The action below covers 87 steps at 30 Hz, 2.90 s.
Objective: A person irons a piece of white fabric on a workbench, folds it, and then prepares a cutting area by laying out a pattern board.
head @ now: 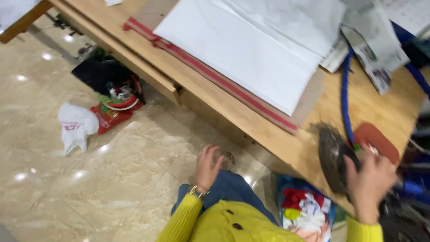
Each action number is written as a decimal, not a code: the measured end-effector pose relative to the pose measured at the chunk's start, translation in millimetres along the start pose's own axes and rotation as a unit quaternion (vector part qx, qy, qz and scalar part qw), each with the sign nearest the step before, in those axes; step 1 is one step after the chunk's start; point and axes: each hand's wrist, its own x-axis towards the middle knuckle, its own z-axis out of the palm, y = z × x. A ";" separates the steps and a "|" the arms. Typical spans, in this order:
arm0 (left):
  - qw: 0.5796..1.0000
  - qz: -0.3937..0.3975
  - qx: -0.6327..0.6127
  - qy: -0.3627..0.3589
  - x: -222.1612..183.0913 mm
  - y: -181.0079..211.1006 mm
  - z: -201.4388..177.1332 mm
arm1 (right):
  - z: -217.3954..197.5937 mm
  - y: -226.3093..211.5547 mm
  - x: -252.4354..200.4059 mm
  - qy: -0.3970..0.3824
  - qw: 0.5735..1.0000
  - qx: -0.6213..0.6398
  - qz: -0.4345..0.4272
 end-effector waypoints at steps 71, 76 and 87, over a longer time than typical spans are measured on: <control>0.961 0.213 0.115 0.136 249.7 15.4 42.3 | 44.4 -181.8 332.8 -0.355 0.892 0.237 -0.148; 0.962 0.208 0.114 0.133 249.7 19.0 39.5 | 58.0 -180.1 327.8 -0.351 0.894 0.249 -0.121; 0.961 0.201 0.139 0.127 250.3 21.8 40.8 | 54.6 -190.3 355.5 -0.307 0.912 0.260 -0.076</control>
